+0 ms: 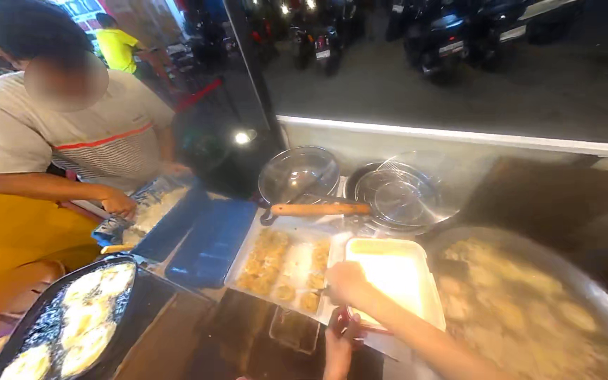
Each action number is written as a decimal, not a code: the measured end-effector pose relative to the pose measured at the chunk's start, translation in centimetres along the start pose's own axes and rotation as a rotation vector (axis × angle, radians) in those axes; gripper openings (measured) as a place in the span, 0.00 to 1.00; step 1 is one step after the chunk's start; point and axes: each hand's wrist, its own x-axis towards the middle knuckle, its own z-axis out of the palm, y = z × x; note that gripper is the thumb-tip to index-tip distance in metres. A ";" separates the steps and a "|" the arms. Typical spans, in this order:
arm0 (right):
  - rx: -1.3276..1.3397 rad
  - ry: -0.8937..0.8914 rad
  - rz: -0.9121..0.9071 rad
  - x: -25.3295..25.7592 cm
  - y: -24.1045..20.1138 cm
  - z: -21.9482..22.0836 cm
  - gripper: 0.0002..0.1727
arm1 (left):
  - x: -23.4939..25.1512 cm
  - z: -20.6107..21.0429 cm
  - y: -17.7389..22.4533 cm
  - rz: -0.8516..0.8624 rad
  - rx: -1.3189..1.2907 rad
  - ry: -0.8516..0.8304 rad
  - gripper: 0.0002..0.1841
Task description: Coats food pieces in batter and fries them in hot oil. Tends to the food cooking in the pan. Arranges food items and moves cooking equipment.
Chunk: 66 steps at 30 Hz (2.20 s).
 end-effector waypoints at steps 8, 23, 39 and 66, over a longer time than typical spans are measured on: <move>-0.146 -0.079 -0.117 6.5 -4.4 1.9 0.16 | 0.1 -0.5 0.1 0.017 -0.033 -0.034 0.26; 0.192 -0.221 0.365 -4.5 17.6 -0.8 0.27 | 1.0 -1.0 0.1 -0.003 0.028 -0.122 0.29; -0.070 0.382 0.420 -13.6 11.7 4.8 0.28 | 0.3 -0.4 -0.6 0.008 0.031 -0.037 0.28; 0.489 0.243 1.005 -14.0 37.2 14.5 0.33 | -0.4 0.2 -0.9 -0.009 0.026 0.067 0.27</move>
